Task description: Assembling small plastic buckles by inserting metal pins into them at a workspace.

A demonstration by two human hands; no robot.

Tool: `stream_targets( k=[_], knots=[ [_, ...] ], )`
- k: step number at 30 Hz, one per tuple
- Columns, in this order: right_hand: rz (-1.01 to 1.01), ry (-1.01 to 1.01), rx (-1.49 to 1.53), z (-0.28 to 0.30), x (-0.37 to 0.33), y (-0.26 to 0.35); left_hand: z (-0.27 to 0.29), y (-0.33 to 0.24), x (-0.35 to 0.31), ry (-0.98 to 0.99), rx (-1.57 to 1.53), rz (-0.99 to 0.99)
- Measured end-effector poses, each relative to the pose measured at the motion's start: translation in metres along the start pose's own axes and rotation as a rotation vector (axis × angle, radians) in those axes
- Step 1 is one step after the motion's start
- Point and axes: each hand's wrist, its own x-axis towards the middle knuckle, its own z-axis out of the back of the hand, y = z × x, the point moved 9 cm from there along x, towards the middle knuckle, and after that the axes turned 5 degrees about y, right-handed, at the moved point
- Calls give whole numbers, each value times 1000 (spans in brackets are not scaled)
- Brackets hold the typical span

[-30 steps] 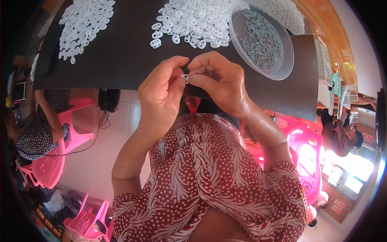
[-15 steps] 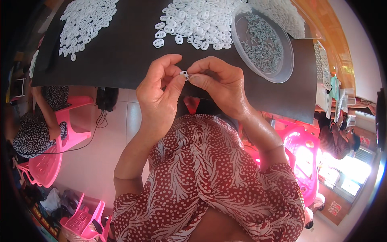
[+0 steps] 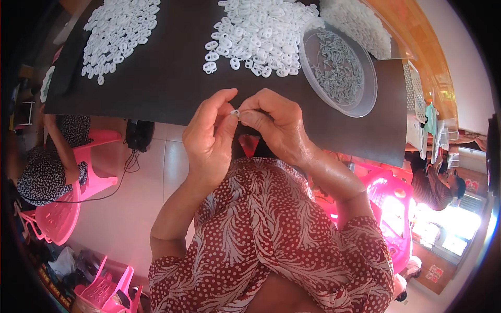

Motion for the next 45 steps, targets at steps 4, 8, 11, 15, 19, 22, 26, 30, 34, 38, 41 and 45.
stream_targets(
  k=[4,8,11,15,19,22,26,30,34,38,41,45],
  knots=[
    [227,-116,-315,18,18,17,16,8,2,-61,-27,24],
    [389,-194,-827,8,43,15,27,9,1,-160,-175,28],
    [407,-167,-944,-6,54,10,28,9,0,-160,-194,37],
    [388,-117,-1108,-14,61,2,29,15,-1,-167,-211,72],
    [359,-159,-953,-5,51,12,26,23,1,-157,-389,162],
    [-82,-64,-14,16,43,-23,21,21,4,-157,-452,209],
    [-229,58,252,15,32,-25,15,19,5,-130,-480,242],
    [-290,62,394,14,27,-27,11,17,5,-131,-453,254],
    [-289,32,430,13,25,-27,12,14,5,-185,-404,233],
    [-271,4,411,10,22,-27,10,16,4,-200,-410,256],
    [-241,-30,384,9,17,-24,9,16,2,-200,-389,246],
    [-170,-98,325,9,14,-19,9,18,1,-214,-389,243]
  ],
)
